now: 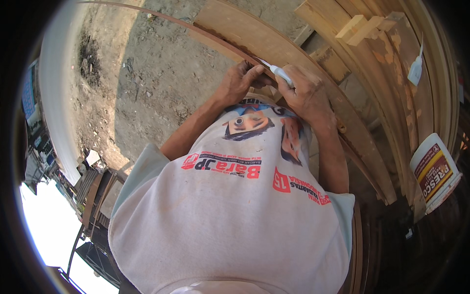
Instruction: The person uses a chisel to carve and shape the edge of a long, thin wooden strip. They hold the wood with one hand and strike the chisel with the other to remove material. The person then uses a putty knife to smooth the carved edge and applies a substance from a white bottle to the wood.
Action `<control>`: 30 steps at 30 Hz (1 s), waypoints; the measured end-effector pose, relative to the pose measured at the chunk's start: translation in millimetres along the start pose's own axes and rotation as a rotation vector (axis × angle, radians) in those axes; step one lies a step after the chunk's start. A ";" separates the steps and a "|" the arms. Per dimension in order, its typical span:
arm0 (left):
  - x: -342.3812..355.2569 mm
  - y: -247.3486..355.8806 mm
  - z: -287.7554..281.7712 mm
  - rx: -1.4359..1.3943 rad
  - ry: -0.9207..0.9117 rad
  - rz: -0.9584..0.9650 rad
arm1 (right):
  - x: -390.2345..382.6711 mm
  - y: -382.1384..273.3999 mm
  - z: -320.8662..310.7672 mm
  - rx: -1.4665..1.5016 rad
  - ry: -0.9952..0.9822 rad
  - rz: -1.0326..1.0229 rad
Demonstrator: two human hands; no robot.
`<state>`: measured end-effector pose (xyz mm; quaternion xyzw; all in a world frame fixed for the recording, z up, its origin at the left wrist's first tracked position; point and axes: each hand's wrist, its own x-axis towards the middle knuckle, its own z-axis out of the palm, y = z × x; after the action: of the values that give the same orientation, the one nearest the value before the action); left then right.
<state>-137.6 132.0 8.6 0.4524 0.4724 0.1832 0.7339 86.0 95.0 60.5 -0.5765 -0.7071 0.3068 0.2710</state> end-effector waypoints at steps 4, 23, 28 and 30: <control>-0.9 -1.5 0.6 -0.005 0.016 0.011 | -5.7 -1.4 -3.9 0.015 0.023 0.025; -0.3 3.2 -0.5 0.008 -0.019 0.032 | -10.6 -5.8 -5.7 0.013 0.031 0.069; 2.7 -7.6 -2.2 -0.010 -0.020 -0.030 | -25.3 -2.3 -6.3 0.064 0.146 0.174; 0.4 -4.7 -0.6 -0.051 -0.016 -0.020 | -29.5 -4.3 -8.6 0.081 0.162 0.243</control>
<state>-138.7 130.1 4.3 0.4303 0.4661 0.1843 0.7508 95.1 66.5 68.5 -0.6694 -0.5949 0.3180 0.3112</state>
